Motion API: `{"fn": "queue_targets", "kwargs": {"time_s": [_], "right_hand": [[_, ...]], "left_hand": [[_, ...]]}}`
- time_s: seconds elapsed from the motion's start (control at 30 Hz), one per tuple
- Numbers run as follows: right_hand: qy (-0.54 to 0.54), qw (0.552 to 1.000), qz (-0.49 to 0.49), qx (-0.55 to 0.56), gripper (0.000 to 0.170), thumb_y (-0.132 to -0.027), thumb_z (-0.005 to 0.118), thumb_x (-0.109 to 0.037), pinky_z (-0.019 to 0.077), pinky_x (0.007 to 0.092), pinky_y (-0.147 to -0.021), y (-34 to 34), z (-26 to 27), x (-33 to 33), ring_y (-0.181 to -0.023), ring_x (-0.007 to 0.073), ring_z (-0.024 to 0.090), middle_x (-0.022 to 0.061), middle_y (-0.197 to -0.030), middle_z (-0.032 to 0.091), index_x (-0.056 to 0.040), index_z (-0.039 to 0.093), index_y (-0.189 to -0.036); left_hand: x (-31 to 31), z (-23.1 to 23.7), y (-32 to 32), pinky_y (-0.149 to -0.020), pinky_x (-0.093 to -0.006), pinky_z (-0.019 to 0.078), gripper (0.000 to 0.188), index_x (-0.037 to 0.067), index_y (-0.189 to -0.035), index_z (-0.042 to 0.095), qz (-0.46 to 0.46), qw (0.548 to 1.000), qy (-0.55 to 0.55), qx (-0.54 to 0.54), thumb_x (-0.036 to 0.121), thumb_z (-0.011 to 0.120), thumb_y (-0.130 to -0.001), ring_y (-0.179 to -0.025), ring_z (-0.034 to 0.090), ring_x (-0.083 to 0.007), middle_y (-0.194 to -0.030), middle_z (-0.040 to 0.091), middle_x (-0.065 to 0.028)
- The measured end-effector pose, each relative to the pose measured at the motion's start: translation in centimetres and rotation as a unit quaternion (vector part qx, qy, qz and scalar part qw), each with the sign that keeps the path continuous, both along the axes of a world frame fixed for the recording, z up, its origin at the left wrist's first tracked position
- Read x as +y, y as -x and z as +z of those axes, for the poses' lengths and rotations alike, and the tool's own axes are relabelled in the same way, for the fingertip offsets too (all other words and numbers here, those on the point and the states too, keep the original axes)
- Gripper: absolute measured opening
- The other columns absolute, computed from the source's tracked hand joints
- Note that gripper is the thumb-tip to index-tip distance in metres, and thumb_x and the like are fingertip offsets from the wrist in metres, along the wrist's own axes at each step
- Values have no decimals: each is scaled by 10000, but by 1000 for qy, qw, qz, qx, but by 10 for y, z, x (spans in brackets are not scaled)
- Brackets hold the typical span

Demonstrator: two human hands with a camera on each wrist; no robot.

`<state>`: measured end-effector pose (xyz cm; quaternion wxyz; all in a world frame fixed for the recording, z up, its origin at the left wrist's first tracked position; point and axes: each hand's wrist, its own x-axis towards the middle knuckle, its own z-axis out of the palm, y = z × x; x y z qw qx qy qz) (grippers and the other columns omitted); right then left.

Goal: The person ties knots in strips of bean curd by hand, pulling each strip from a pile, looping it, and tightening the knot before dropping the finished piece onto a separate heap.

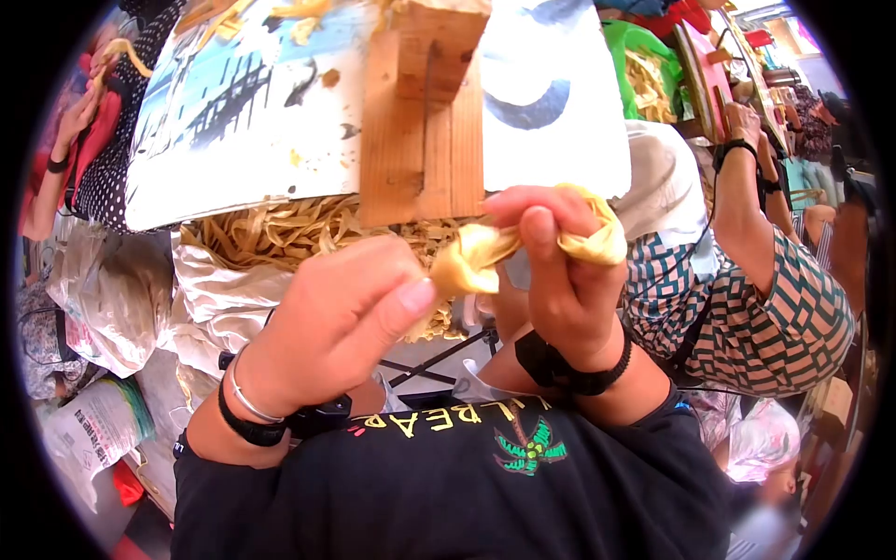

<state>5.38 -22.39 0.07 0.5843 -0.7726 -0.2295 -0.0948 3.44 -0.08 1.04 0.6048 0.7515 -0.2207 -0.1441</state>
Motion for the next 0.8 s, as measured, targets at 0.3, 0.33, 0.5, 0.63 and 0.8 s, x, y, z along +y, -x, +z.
{"fn": "queue_targets", "kwargs": {"time_s": [0.3, 0.33, 0.5, 0.63, 0.8], "right_hand": [[14, 999, 47, -5, 74, -949, 577, -3, 466, 300, -618, 3, 4, 5, -701, 197, 609, 77, -836, 648, -17, 640, -985], [24, 998, 47, -17, 71, -942, 584, 3, 459, 302, -610, 1, 3, 5, -691, 200, 602, 77, -838, 649, -20, 641, -978], [23, 999, 21, -28, 45, -907, 621, 7, 440, 306, -593, -3, -1, 16, -648, 210, 569, 71, -826, 645, -23, 645, -931], [-254, 933, 91, 237, 188, -1011, 497, -171, 376, 237, -548, 1, 8, 12, -598, 147, 464, 79, -855, 597, -57, 560, -875], [-445, 760, 189, 434, 432, -1075, 280, -377, 287, 195, -503, 0, 6, 10, -560, 79, 277, 29, -738, 432, -124, 370, -736]], "left_hand": [[-22, 9, 5, -714, -261, 506, 385, -16, -1197, 422, 42, 999, 8, -1, -33, 464, -815, -763, 630, -121, -935, 623, -100], [-21, 7, 5, -708, -257, 504, 372, -15, -1199, 421, 51, 999, 9, -14, -25, 475, -830, -751, 627, -117, -928, 622, -99], [-26, 10, 6, -658, -241, 499, 279, -15, -1172, 455, 101, 993, 54, -11, 38, 542, -913, -689, 626, -104, -907, 627, -93], [-25, 9, -1, -616, -230, 499, 191, 3, -1103, 515, 87, 995, 46, 28, 71, 578, -937, -680, 645, -102, -907, 631, -84], [-26, 4, -1, -591, -241, 473, 134, 34, -1000, 581, 78, 986, 127, 68, 28, 619, -871, -683, 635, -106, -837, 620, -58]]}}
